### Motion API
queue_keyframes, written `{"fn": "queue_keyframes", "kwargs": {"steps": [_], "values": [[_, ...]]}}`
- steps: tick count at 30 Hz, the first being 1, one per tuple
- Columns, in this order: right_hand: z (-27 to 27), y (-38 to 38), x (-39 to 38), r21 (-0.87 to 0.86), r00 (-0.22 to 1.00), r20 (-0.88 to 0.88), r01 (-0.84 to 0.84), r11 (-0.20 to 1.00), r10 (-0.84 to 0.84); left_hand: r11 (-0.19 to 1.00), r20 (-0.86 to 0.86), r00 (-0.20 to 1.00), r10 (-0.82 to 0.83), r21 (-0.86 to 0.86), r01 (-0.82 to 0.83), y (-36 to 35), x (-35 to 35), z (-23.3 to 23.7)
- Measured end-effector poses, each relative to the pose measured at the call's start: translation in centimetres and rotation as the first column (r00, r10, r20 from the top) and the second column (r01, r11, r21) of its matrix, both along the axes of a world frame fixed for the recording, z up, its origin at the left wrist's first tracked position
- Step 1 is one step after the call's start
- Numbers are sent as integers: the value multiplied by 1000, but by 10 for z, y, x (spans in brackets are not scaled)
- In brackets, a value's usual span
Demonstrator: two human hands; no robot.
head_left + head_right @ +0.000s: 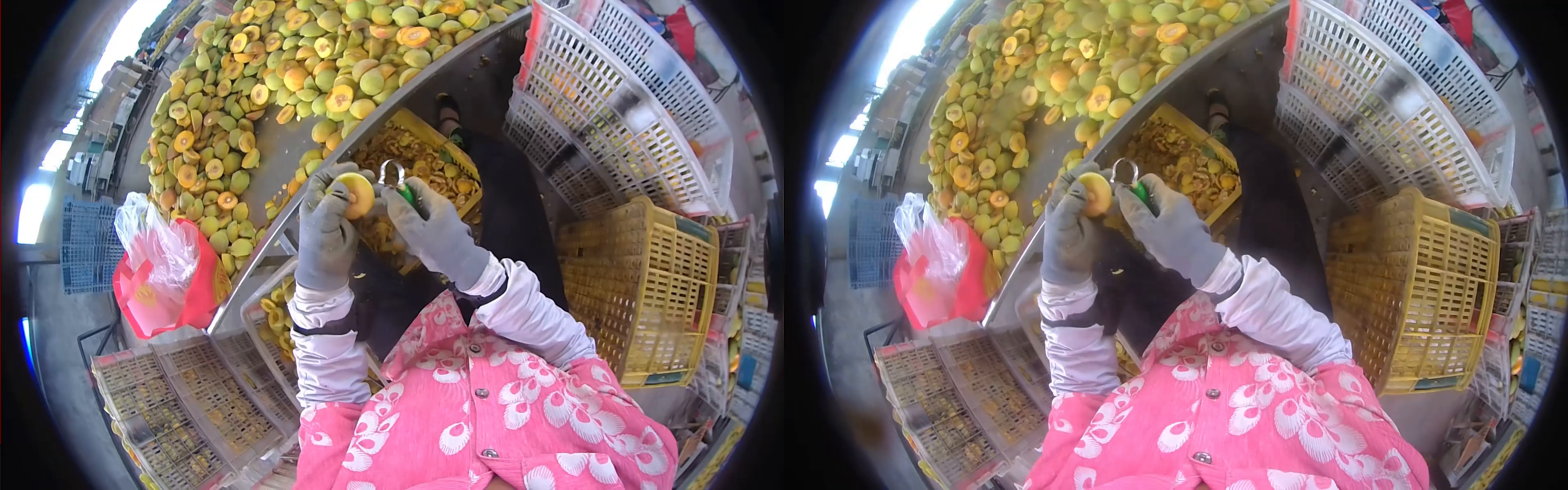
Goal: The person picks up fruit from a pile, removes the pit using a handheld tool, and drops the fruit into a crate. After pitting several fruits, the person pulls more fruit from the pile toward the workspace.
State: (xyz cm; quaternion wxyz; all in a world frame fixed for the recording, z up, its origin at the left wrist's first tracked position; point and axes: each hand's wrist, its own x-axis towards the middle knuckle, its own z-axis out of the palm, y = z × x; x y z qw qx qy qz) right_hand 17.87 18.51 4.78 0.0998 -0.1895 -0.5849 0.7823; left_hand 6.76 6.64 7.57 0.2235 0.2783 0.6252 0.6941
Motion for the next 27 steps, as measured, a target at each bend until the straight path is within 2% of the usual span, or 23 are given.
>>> {"fn": "queue_keyframes", "kwargs": {"steps": [1,2,3,4,5,6,7,8,10,13,14,15,17,23,27], "values": [[7,0,3,-146,999,42,-28,989,34,997,118,991,61,43,-66,2,6,8],[16,-2,6,-143,998,40,-35,989,42,987,235,965,114,79,-136,3,9,13],[29,-5,11,-108,981,109,-151,983,163,982,206,977,52,170,-88,4,6,9],[35,-9,16,-80,944,182,-264,961,274,981,205,977,54,173,-90,4,8,6],[17,-19,16,135,981,6,-195,971,196,964,268,963,24,247,-93,6,12,3],[10,-23,13,137,981,8,-193,972,194,943,328,945,-11,319,-99,8,15,1],[3,-26,10,208,991,27,-135,969,132,938,417,909,-5,317,-140,7,17,-2],[-2,-27,9,278,997,42,-78,957,69,938,418,909,-7,318,-139,8,17,-3],[-1,-26,10,298,997,22,-76,951,73,883,653,753,-83,399,-248,11,18,-2],[-3,-28,10,331,998,-8,-50,942,56,884,537,841,-57,419,-208,14,28,-4],[-4,-29,9,344,999,-41,-8,939,23,890,464,885,-31,416,-187,15,31,-5],[-4,-29,9,356,997,-73,35,934,-9,890,463,886,-31,416,-187,17,33,-4],[-5,-29,7,384,997,-71,52,922,-26,922,368,926,83,323,-212,20,38,1],[0,-28,8,460,998,-44,60,886,-44,902,205,969,140,378,-210,21,48,-5],[1,-28,9,537,998,-48,69,841,-51,887,191,966,177,394,-241,25,52,-4]]}}
